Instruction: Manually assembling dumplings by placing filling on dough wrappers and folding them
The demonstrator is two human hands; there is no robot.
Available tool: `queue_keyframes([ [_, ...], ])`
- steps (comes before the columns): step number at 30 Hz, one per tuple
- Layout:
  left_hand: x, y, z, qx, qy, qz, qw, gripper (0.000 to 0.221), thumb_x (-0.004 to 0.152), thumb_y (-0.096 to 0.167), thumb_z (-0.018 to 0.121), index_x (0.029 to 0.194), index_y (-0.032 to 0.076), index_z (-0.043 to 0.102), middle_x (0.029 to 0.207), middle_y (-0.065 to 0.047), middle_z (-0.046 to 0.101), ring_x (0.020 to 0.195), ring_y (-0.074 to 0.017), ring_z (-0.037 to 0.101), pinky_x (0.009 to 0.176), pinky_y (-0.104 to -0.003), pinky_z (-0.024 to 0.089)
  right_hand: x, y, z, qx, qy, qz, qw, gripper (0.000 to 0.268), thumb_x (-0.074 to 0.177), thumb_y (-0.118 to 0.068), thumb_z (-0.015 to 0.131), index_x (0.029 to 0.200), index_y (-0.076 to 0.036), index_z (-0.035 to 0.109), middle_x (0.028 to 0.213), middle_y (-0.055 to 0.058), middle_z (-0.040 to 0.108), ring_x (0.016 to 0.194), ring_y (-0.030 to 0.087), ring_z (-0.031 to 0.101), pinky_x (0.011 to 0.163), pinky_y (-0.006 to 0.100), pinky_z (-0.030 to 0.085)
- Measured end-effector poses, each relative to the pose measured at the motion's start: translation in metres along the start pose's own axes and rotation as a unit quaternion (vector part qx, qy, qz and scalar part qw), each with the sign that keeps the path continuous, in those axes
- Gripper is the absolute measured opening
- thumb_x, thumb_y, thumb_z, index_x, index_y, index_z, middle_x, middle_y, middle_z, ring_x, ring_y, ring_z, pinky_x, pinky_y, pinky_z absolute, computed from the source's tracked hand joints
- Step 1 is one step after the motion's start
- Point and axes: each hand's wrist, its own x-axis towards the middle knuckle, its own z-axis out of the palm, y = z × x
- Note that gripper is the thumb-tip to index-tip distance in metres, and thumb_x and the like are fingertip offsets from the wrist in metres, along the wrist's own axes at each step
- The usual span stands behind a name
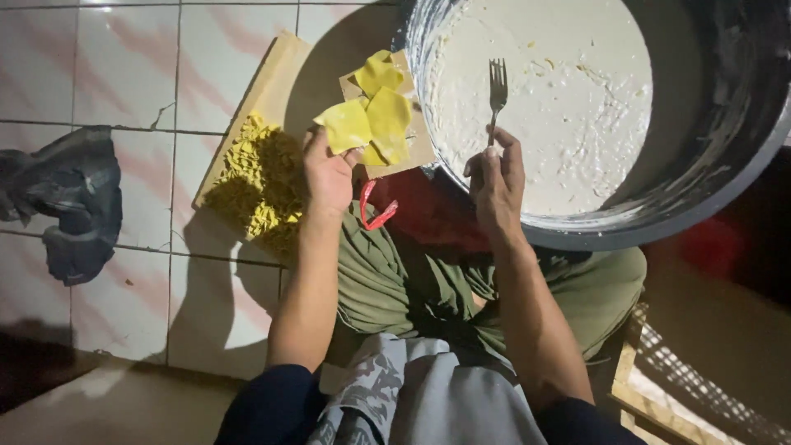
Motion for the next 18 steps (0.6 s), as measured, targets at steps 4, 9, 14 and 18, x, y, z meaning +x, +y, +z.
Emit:
queue_keyframes([
  [4,-0.049,0.046,0.051,-0.029,-0.03,-0.069,0.997,0.032,0.091,0.042,0.067,0.109,0.015,0.061,0.102,-0.006,0.071,0.09,-0.02,0.072,0.08,-0.031,0.063,-0.002,-0.027,-0.029,-0.103,-0.012,0.031,0.994,0.032,0.11,-0.012,0.045,0.14,-0.007,0.051,0.077,0.01,0.064,0.054,0.015,0.051,0.052,0.028,0.039],
  [9,-0.057,0.024,0.064,0.125,-0.08,0.058,0.987,0.021,0.089,0.011,0.07,0.104,0.012,0.055,0.083,-0.001,0.059,0.067,-0.0095,0.06,0.06,-0.022,0.053,0.002,0.004,-0.081,-0.551,-0.094,0.041,0.828,0.025,0.103,-0.024,0.061,0.121,-0.027,0.078,0.092,0.006,0.07,0.076,0.033,0.072,0.07,0.046,0.057],
  [14,-0.044,-0.015,0.055,0.229,-0.082,0.193,0.95,0.034,0.082,0.019,0.091,0.109,0.008,0.072,0.096,-0.007,0.065,0.093,-0.0121,0.06,0.087,-0.031,0.054,0.007,0.026,-0.07,-0.623,-0.171,0.021,0.763,0.031,0.095,-0.016,0.057,0.11,-0.025,0.082,0.086,0.009,0.072,0.071,0.033,0.074,0.064,0.046,0.061],
  [18,-0.058,0.003,0.088,0.249,-0.093,0.181,0.947,0.027,0.094,0.023,0.078,0.109,0.002,0.072,0.081,-0.008,0.066,0.079,-0.0066,0.061,0.073,-0.026,0.054,0.016,0.041,-0.062,-0.617,-0.199,0.024,0.762,0.035,0.096,-0.009,0.055,0.116,-0.022,0.081,0.089,0.009,0.072,0.075,0.029,0.074,0.065,0.039,0.06],
])
